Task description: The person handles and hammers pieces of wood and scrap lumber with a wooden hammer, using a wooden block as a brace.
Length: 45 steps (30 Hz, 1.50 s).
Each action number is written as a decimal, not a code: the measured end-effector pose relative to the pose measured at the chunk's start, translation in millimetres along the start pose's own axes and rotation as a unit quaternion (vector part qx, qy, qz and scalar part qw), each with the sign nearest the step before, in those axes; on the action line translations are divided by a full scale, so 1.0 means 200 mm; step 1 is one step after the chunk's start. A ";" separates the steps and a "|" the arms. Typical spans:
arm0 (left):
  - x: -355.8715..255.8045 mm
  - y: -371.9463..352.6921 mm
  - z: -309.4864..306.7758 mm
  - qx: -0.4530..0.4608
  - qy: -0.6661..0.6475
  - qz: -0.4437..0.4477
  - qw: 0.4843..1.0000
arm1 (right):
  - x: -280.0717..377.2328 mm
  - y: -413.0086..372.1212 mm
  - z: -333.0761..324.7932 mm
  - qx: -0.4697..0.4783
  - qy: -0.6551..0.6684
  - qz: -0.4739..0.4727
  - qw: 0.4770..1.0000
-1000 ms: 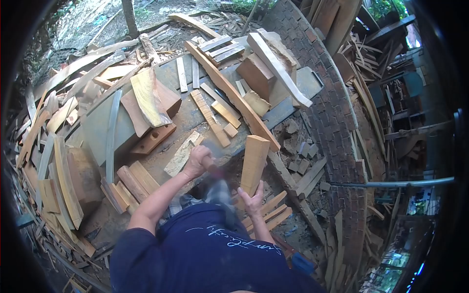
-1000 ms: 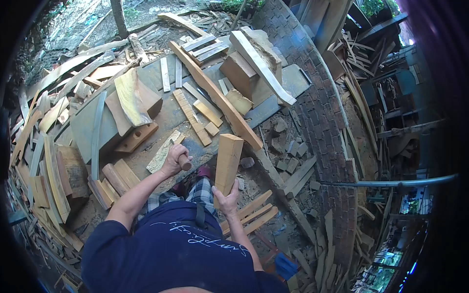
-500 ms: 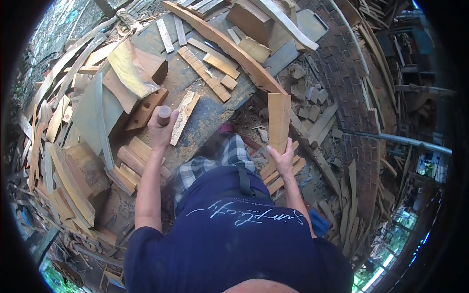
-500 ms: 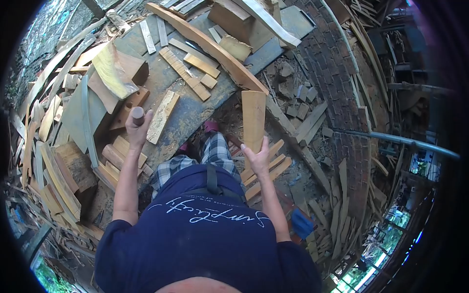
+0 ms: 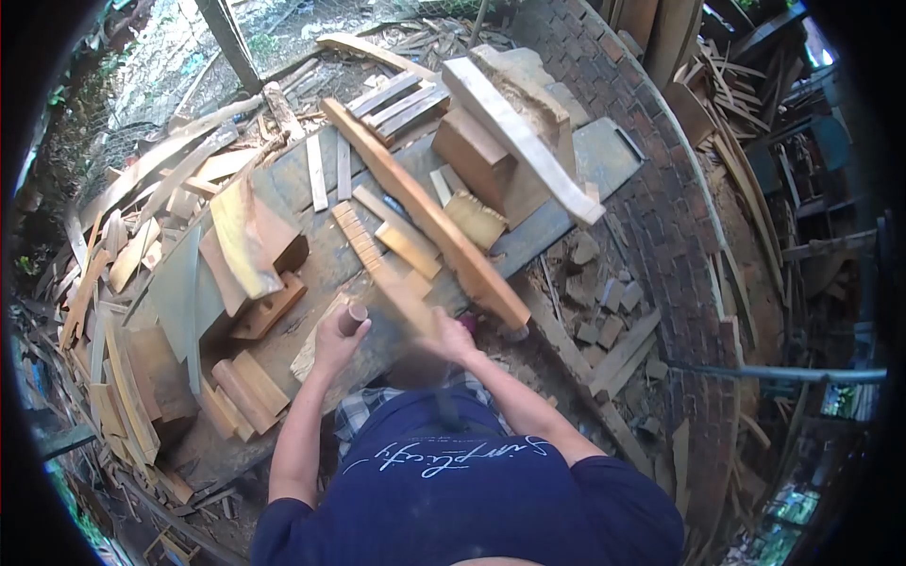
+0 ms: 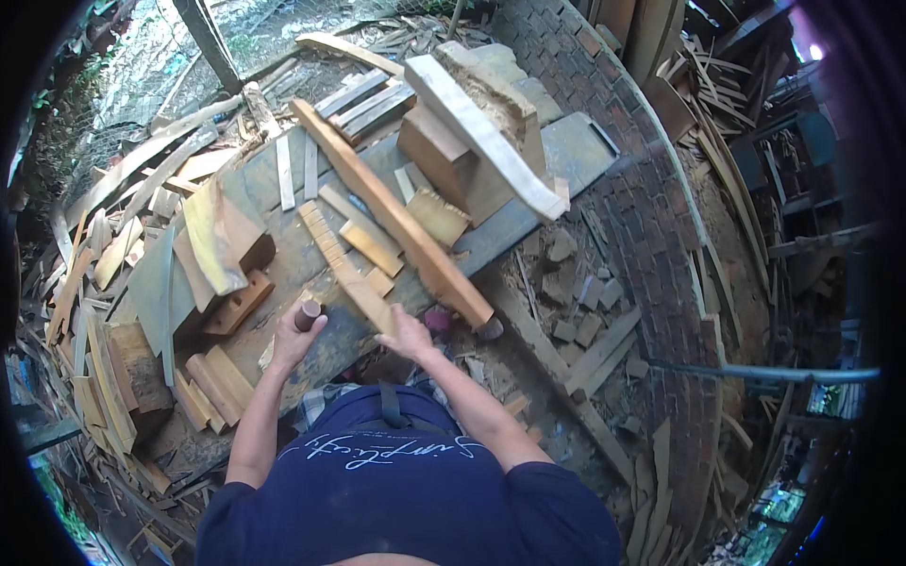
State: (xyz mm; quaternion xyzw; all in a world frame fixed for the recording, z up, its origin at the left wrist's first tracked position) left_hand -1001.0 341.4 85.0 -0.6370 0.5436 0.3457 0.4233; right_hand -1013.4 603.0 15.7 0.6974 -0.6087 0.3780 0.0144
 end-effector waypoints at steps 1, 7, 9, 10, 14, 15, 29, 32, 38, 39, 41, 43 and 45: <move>-0.01 0.01 0.08 -0.008 0.004 0.003 1.000 | -0.08 0.09 0.04 -0.012 0.013 -0.054 0.998; -0.07 0.20 0.50 -0.037 0.058 -0.125 0.990 | -0.24 0.21 -0.80 -0.119 0.006 -0.216 0.969; -0.11 0.22 0.59 -0.055 0.080 -0.150 0.984 | -0.34 0.26 -1.25 -0.263 -0.024 -0.178 0.948; -0.16 0.24 0.61 -0.040 0.101 -0.203 0.973 | -0.40 0.31 -1.40 -0.302 -0.079 -0.122 0.942; -0.25 0.25 0.71 -0.077 0.085 -0.208 0.971 | -0.63 0.70 -1.68 -0.319 -0.229 -0.043 0.919; -0.29 0.25 0.73 -0.086 0.046 -0.223 0.970 | -0.65 0.80 -1.69 -0.284 -0.249 -0.027 0.926; -0.30 0.12 0.75 -0.187 -0.005 -0.238 0.953 | -0.49 0.69 -1.48 -0.104 -0.047 -0.020 0.993; -0.14 0.13 0.77 -0.185 -0.016 -0.260 0.948 | -0.40 0.55 -1.34 -0.076 -0.047 -0.045 0.995; 0.00 0.11 0.74 -0.189 -0.056 -0.270 0.942 | -0.26 0.63 -1.04 0.004 -0.011 -0.015 1.000; 0.01 0.10 0.74 -0.186 -0.060 -0.264 0.945 | -0.29 0.69 -0.97 0.007 0.006 -0.025 1.000; 0.08 0.05 0.75 -0.238 -0.095 -0.221 0.941 | -0.28 0.71 -0.91 0.019 0.002 0.018 1.000; 0.07 0.01 0.71 -0.220 -0.101 -0.260 0.935 | -0.23 0.70 -0.90 0.014 -0.056 0.030 0.998; 0.12 -0.06 0.69 -0.233 -0.099 -0.306 0.918 | -0.19 0.68 -0.87 -0.010 -0.158 0.001 0.987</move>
Point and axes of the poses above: each hand's wrist, its own y-axis towards the middle knuckle, its own z-axis out of the palm, x = y × z, the point moved 1 cm from there along y, towards the middle knuckle, and after that the axes turned 5 degrees about -y, right-handed, at the moved point
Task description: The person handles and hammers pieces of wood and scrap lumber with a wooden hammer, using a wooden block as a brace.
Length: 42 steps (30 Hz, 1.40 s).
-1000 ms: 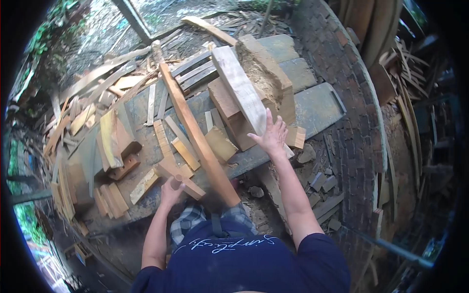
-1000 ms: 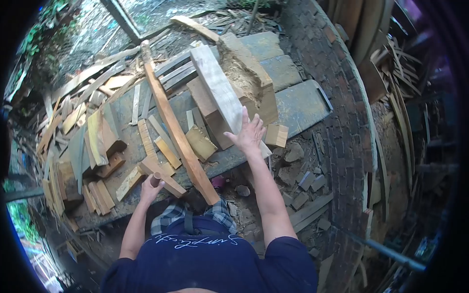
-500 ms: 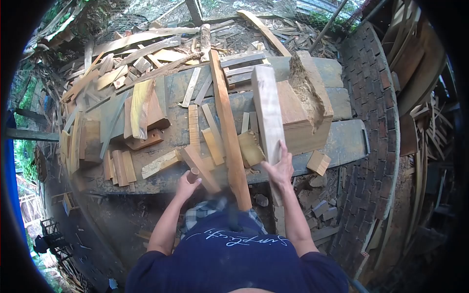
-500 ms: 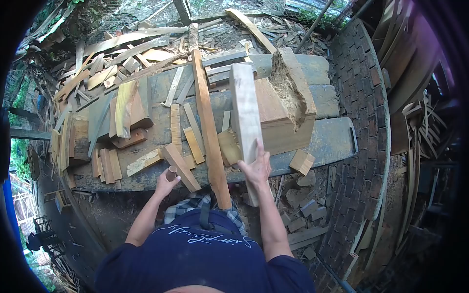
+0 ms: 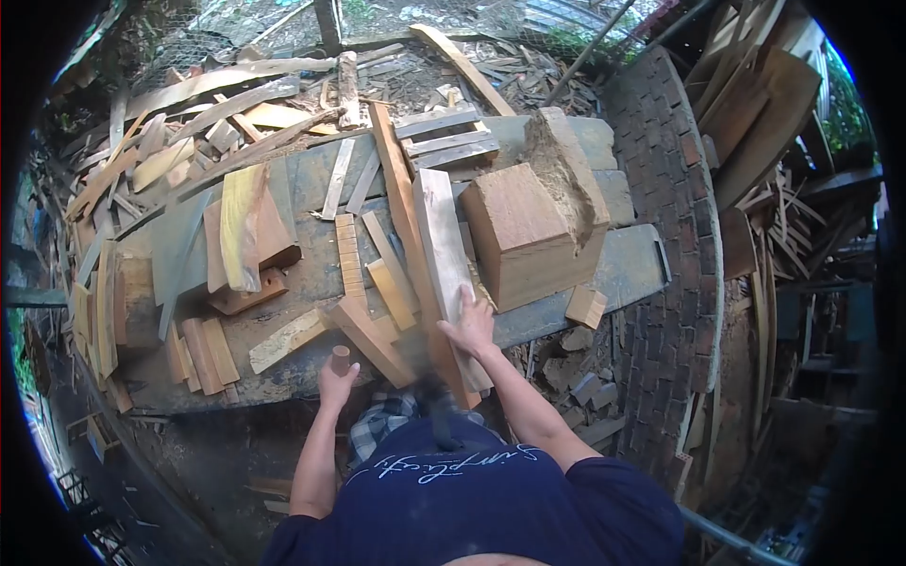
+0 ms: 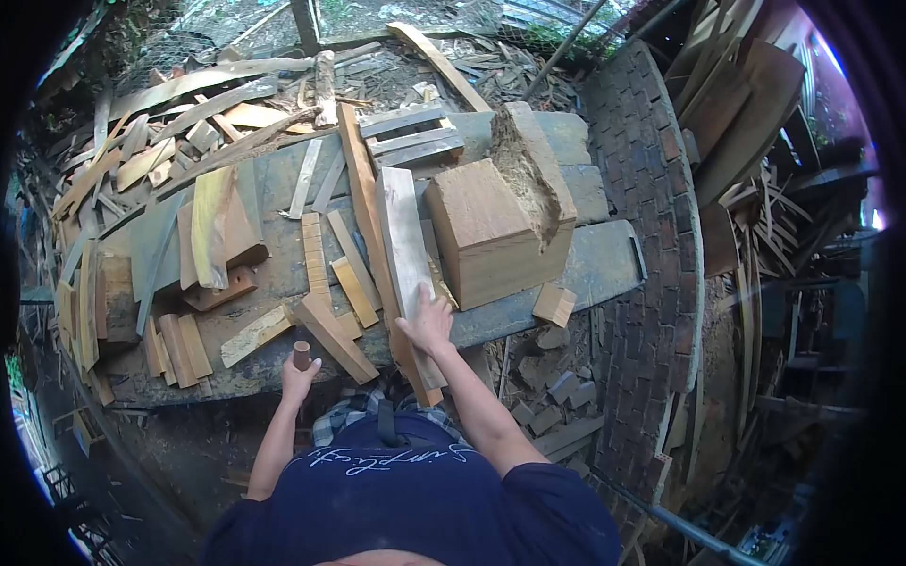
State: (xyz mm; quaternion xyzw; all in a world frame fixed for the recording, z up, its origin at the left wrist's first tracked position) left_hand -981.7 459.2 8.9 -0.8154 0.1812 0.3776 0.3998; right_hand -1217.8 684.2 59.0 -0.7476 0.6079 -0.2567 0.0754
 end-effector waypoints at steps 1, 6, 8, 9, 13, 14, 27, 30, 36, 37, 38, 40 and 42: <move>0.09 0.02 0.00 0.002 -0.042 -0.012 0.999 | 0.03 0.00 0.01 -0.026 -0.101 -0.036 0.994; 0.12 0.02 -0.07 0.008 -0.064 0.000 0.998 | 0.23 -0.06 0.13 -0.080 -0.050 -0.248 0.964; 0.12 0.02 -0.10 0.013 -0.058 -0.021 0.998 | 0.34 -0.14 0.26 0.009 -0.015 -0.268 0.963; 0.10 0.02 -0.10 0.002 -0.047 -0.022 0.999 | 0.39 -0.18 0.31 0.044 -0.024 -0.256 0.965; 0.13 0.04 -0.12 0.007 -0.056 -0.026 0.998 | 0.46 -0.21 0.48 0.110 -0.077 -0.223 0.965; 0.13 0.04 -0.13 0.010 -0.048 -0.023 0.999 | 0.47 -0.20 0.47 0.109 -0.070 -0.218 0.967; -0.18 0.12 -0.08 0.090 -0.109 -0.032 0.989 | 0.44 -0.13 0.53 0.225 0.214 -0.162 0.937; -0.35 0.17 0.02 0.142 -0.175 -0.077 0.971 | 0.48 -0.19 0.37 0.223 0.237 -0.186 0.927; -0.48 0.34 0.17 0.302 -0.357 -0.180 0.865 | 0.37 -0.18 0.03 0.138 0.238 -0.254 0.927; -0.51 0.35 0.20 0.305 -0.355 -0.181 0.865 | 0.32 -0.20 -0.05 0.101 0.242 -0.266 0.928; -0.61 0.34 0.25 0.318 -0.375 -0.178 0.852 | 0.25 -0.19 -0.18 0.114 0.295 -0.239 0.918; -0.68 0.37 0.33 0.325 -0.399 -0.177 0.839 | 0.02 -0.14 -0.31 -0.014 0.300 -0.195 0.934; -0.69 0.43 0.41 0.308 -0.384 -0.161 0.855 | -0.33 -0.03 -0.35 -0.235 0.144 -0.108 0.955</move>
Point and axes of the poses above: each hand's wrist, its own y-axis towards the middle knuckle, its own z-axis out of the palm, x = y × z, the point moved 1 cm from there along y, towards the middle knuckle, and after that the axes turned 5 degrees about -y, right-handed, at the moved point
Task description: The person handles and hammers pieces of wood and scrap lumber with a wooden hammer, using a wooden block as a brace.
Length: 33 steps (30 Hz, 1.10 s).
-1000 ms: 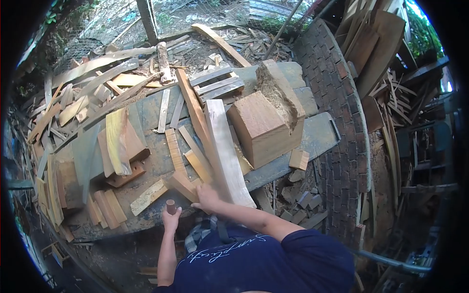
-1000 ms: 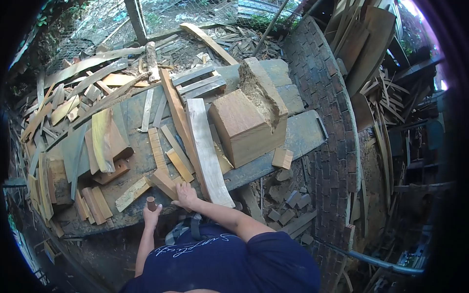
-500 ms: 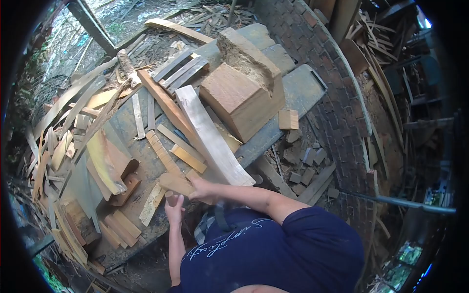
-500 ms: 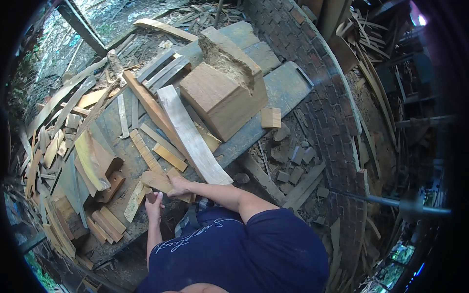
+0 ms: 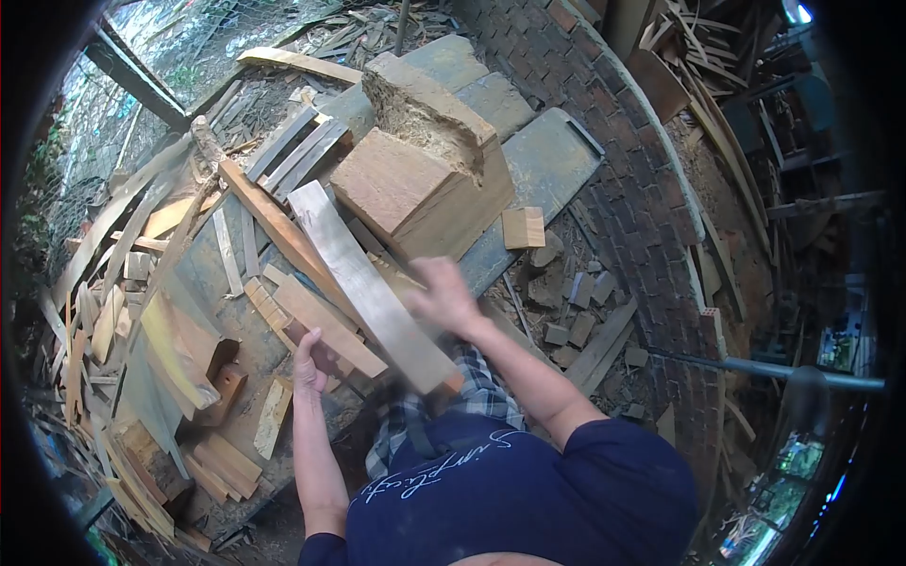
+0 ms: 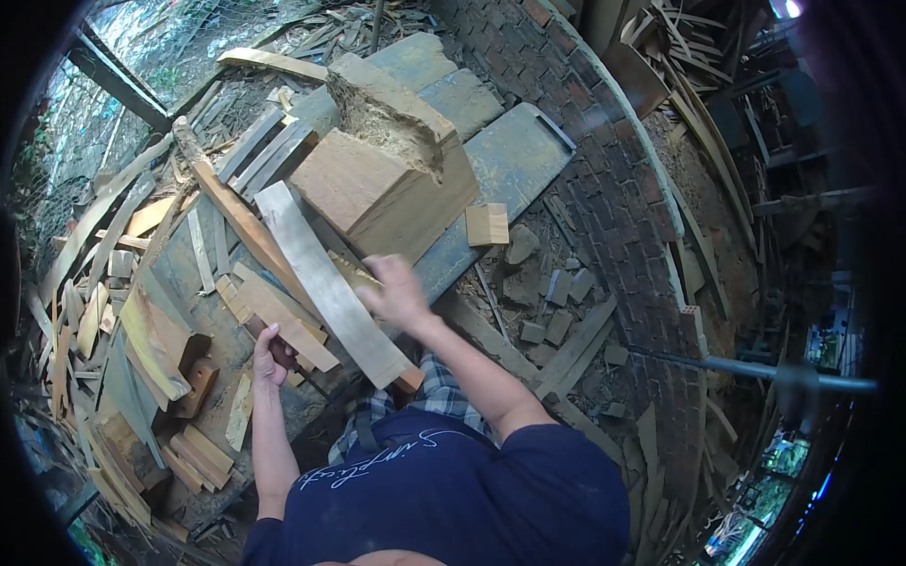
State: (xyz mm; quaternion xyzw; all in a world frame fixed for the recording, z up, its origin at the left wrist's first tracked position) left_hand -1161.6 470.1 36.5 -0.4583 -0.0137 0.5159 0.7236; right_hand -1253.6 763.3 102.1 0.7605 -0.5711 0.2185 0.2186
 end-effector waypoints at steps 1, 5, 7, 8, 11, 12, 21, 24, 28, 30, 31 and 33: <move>0.01 0.03 0.04 -0.028 0.018 0.017 0.999 | -0.13 0.02 -0.12 -0.009 -0.097 0.118 0.988; 0.06 0.10 0.17 -0.121 0.140 0.090 0.979 | -0.89 -0.02 -0.22 0.011 -0.254 0.352 0.901; 0.06 0.16 0.21 -0.148 0.183 0.096 0.967 | -1.03 0.06 -0.29 0.071 -0.246 0.354 0.900; 0.06 0.16 0.23 -0.168 0.231 0.094 0.954 | -1.16 0.07 -0.32 0.077 -0.241 0.344 0.904; 0.02 0.16 0.35 -0.230 0.298 0.072 0.924 | -1.51 0.23 -0.36 0.061 -0.157 0.271 0.948; 0.00 0.20 0.38 -0.236 0.326 0.056 0.914 | -1.57 0.33 -0.39 0.055 -0.150 0.265 0.951; 0.03 0.23 0.48 -0.286 0.372 0.084 0.879 | -1.96 0.91 -0.59 0.001 -0.297 0.215 0.930; 0.04 0.25 0.48 -0.293 0.383 0.102 0.870 | -1.52 1.19 -0.64 -0.153 -0.165 0.021 0.974; 0.08 0.31 0.58 -0.354 0.467 0.085 0.806 | -0.66 1.46 -0.45 -0.042 0.011 -0.170 0.985; 0.05 0.28 0.75 -0.370 0.493 0.031 0.786 | -0.49 1.59 -0.16 0.061 0.019 -0.212 0.975; 0.08 0.32 0.72 -0.375 0.531 0.036 0.759 | -0.48 1.66 -0.02 0.076 0.021 -0.217 0.973; 0.11 0.37 0.73 -0.388 0.575 0.028 0.719 | -0.45 1.77 0.25 0.221 -0.010 -0.204 0.953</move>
Point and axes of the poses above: each hand's wrist, its own y-axis towards the middle knuckle, its own z-axis out of the palm, x = y × z, the point moved 1 cm from there along y, towards the middle knuckle, and after that the axes turned 5 degrees about -y, right-handed, at the moved point
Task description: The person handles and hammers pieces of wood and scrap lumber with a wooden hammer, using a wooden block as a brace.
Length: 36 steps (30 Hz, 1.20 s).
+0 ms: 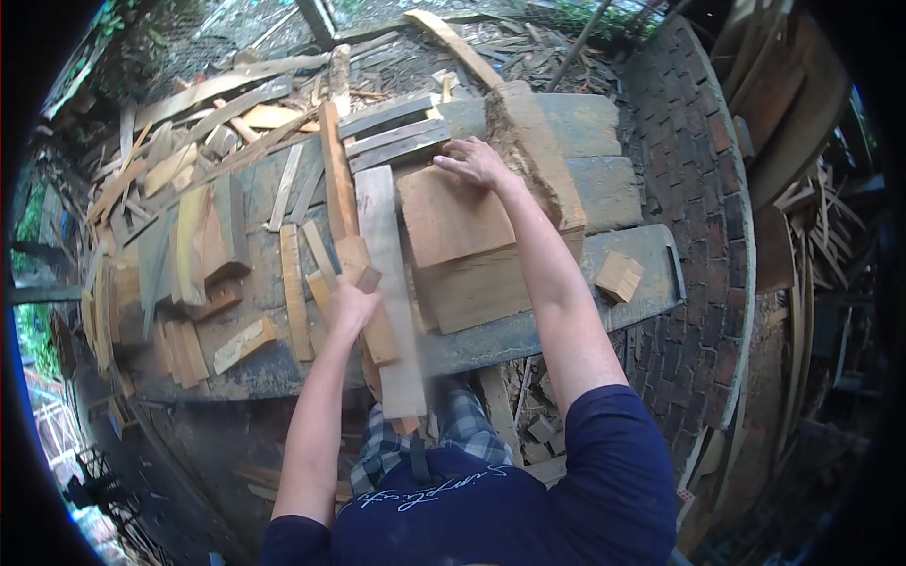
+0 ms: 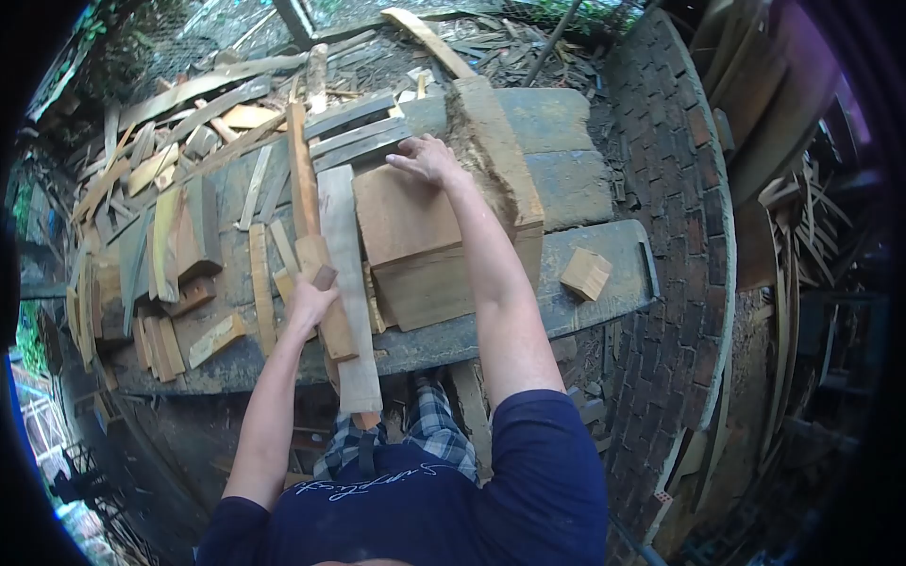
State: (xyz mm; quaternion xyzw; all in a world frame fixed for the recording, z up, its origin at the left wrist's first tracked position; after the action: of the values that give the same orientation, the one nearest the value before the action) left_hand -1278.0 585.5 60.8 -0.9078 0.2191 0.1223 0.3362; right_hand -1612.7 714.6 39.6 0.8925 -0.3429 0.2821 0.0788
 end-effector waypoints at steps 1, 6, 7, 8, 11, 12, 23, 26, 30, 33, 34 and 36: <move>-0.04 -0.02 0.00 -0.002 0.017 -0.010 1.000 | 0.02 0.03 0.02 0.075 0.050 0.037 0.995; -0.02 -0.02 0.04 -0.001 -0.015 -0.030 0.999 | 0.04 -0.01 0.07 0.022 0.056 0.071 0.996; -0.02 -0.01 0.05 -0.002 -0.018 -0.026 0.999 | 0.03 -0.01 0.08 0.021 0.057 0.075 0.995; -0.01 -0.01 0.05 -0.003 -0.028 -0.038 0.999 | 0.05 -0.02 0.07 0.038 0.072 0.079 0.994; -0.01 -0.02 0.04 -0.004 -0.025 -0.035 0.999 | 0.11 -0.18 0.04 0.042 0.082 0.088 0.992; -0.01 -0.02 0.03 -0.007 -0.023 -0.029 0.999 | 0.11 -0.24 0.06 0.048 0.079 0.087 0.992; 0.01 -0.05 0.04 -0.022 -0.027 -0.005 0.999 | 0.24 -0.81 0.09 -0.016 0.068 0.112 0.991; 0.06 -0.03 0.04 -0.003 -0.052 -0.012 0.999 | 0.25 -0.83 0.10 -0.021 0.007 0.110 0.994; 0.22 0.00 0.03 0.029 -0.184 0.000 0.983 | 0.38 -0.97 0.25 -0.132 -0.168 0.132 0.968; 0.33 -0.01 0.03 0.040 -0.279 0.035 0.959 | 0.65 -1.19 0.34 -0.182 -0.080 0.108 0.974; 0.36 -0.01 0.03 0.073 -0.303 0.055 0.948 | 0.81 -1.28 0.35 -0.190 -0.031 0.073 0.979; 0.37 -0.08 -0.03 0.131 -0.330 0.084 0.931 | 1.04 -1.42 0.41 -0.162 0.103 0.064 0.979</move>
State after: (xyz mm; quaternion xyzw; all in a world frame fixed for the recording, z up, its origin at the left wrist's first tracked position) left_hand -1205.2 568.1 46.6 -0.7423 0.1850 0.4131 0.4941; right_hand -1263.0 781.7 102.2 0.8101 -0.4306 0.3178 0.2395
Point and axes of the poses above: each hand's wrist, its own y-axis towards the middle knuckle, its own z-axis out of the palm, x = y × z, the point moved 1 cm from there along y, towards the middle knuckle, and after that the axes turned 5 degrees about -y, right-handed, at the moved point
